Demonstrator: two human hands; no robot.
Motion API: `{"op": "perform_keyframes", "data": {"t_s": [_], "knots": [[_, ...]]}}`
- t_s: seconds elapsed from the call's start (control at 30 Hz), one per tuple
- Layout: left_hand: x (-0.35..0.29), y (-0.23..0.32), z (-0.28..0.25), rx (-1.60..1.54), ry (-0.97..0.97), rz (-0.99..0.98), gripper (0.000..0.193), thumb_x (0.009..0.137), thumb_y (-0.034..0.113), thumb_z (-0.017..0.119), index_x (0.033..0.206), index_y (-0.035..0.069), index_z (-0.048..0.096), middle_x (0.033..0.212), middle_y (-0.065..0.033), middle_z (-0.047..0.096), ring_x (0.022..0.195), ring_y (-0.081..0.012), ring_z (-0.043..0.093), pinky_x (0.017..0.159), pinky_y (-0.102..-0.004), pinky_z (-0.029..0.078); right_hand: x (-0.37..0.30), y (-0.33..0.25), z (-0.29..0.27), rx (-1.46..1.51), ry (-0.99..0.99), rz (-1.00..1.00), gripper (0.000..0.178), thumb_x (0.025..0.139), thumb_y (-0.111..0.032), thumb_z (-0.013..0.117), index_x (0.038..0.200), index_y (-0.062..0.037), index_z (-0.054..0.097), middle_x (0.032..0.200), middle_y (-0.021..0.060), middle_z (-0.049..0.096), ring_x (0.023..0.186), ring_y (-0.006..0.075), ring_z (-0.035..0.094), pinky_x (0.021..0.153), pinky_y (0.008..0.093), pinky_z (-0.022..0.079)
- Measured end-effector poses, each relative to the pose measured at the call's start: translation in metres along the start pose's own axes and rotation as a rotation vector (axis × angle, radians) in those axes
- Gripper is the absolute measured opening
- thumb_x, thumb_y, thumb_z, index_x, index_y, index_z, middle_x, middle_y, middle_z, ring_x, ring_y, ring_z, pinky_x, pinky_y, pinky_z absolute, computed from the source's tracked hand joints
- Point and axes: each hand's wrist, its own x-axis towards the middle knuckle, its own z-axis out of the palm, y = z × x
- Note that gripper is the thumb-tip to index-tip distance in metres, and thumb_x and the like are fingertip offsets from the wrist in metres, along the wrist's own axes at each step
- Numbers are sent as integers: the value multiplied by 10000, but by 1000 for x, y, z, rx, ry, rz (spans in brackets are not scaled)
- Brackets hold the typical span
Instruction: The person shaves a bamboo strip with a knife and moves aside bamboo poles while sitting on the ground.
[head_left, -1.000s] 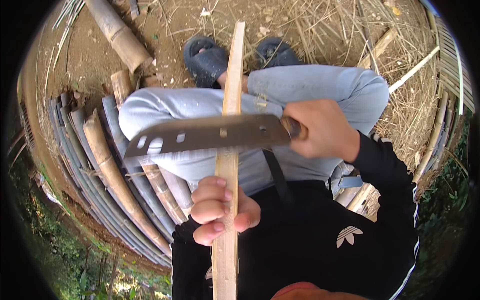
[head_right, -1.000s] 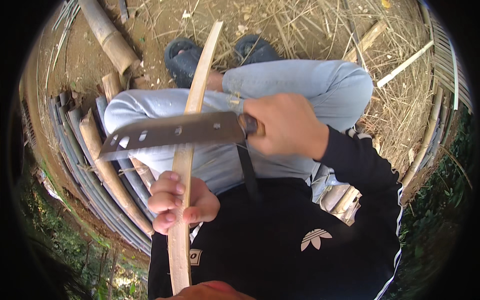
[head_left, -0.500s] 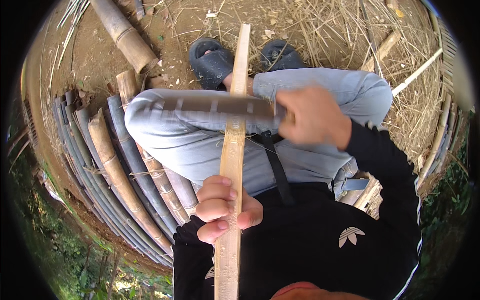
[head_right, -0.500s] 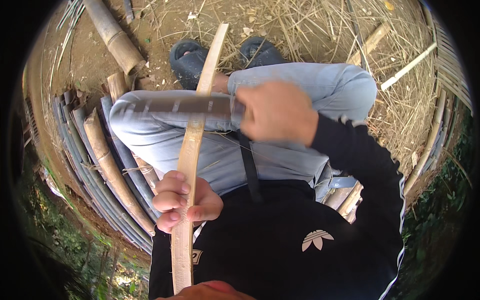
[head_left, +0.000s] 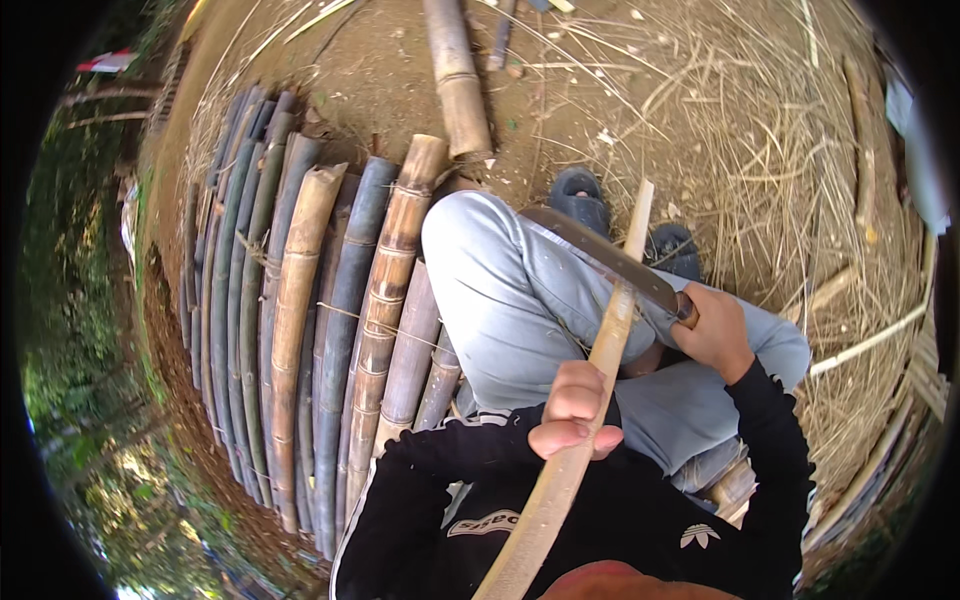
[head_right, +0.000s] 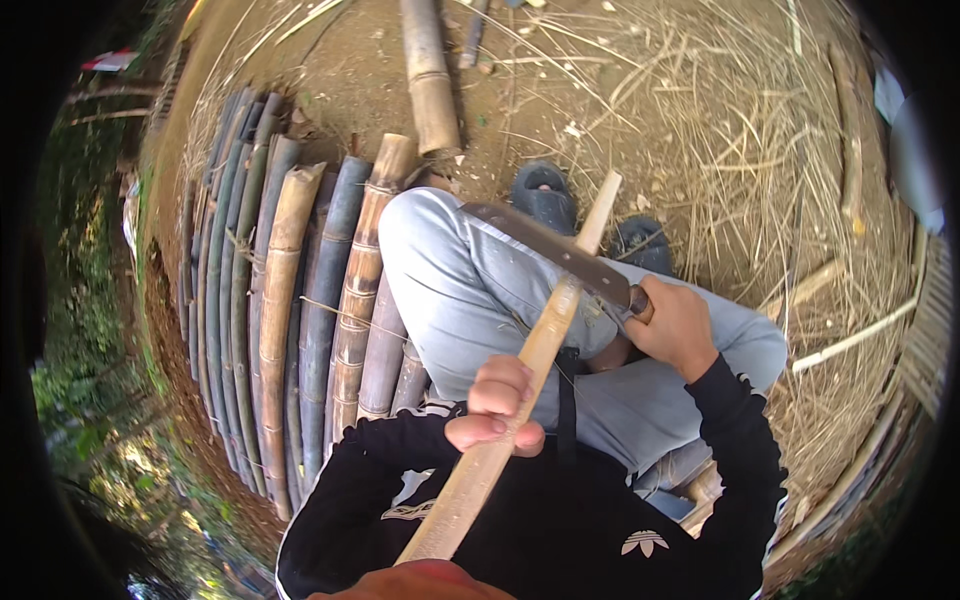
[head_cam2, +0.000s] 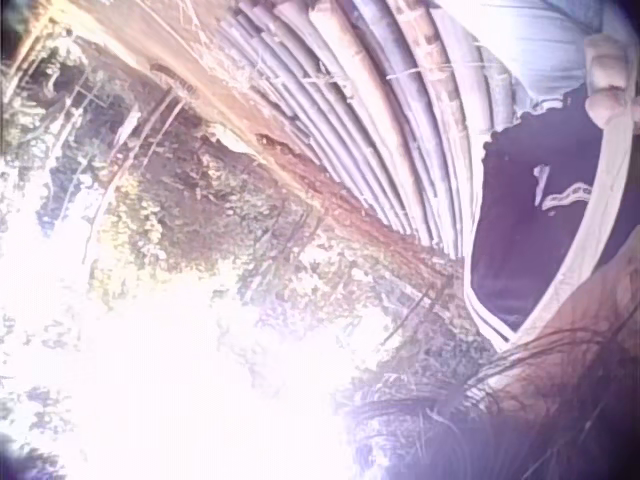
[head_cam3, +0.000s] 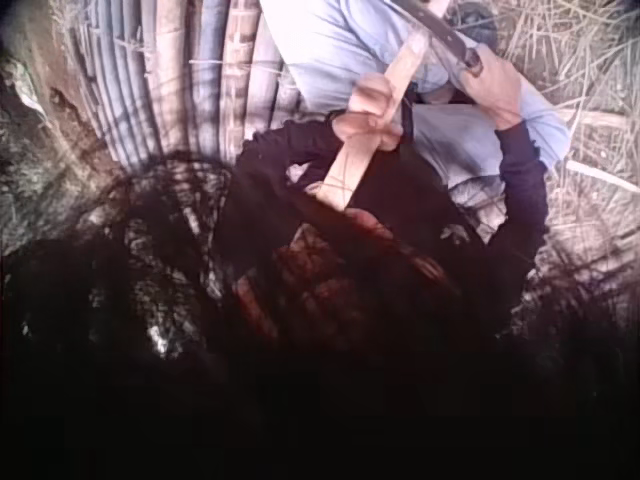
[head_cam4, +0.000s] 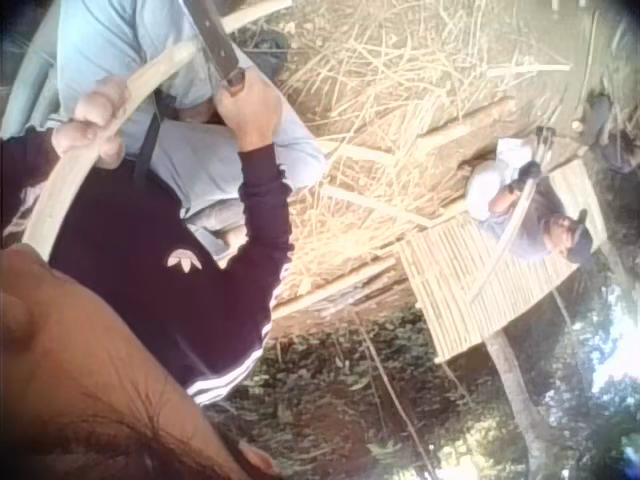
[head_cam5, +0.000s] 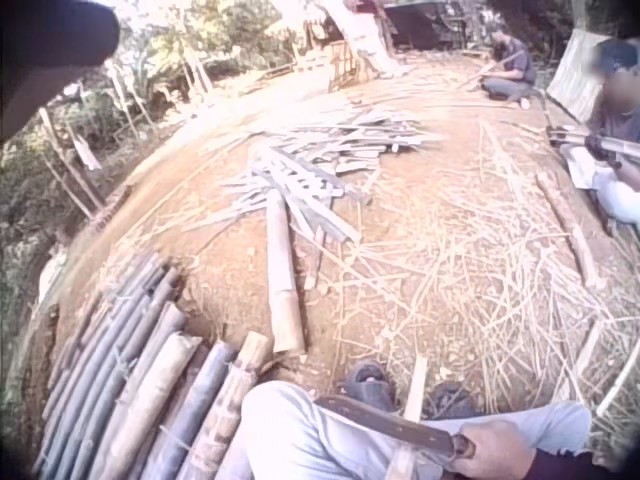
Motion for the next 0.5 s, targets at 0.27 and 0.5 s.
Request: {"op": "perform_keyframes", "data": {"t_s": [0.27,0.5], "knots": [[21,-16,-18,152,39,115,400,822,187,706,984,98,352,762,-90,483,654,-229,497,631,-416,471,35,21,24,-209,62,226,295,727,-263,612,923,-45,584,812,193,659,774,394,641,705,496,506],[98,-42,-78,371,263,-462,209,954,131,482,1068,47,328,1028,-112,463,964,-204,492,918,-376,419,31,102,37,-433,364,188,297,703,-238,660,950,-83,606,842,136,658,779,336,643,695,459,497]]}}
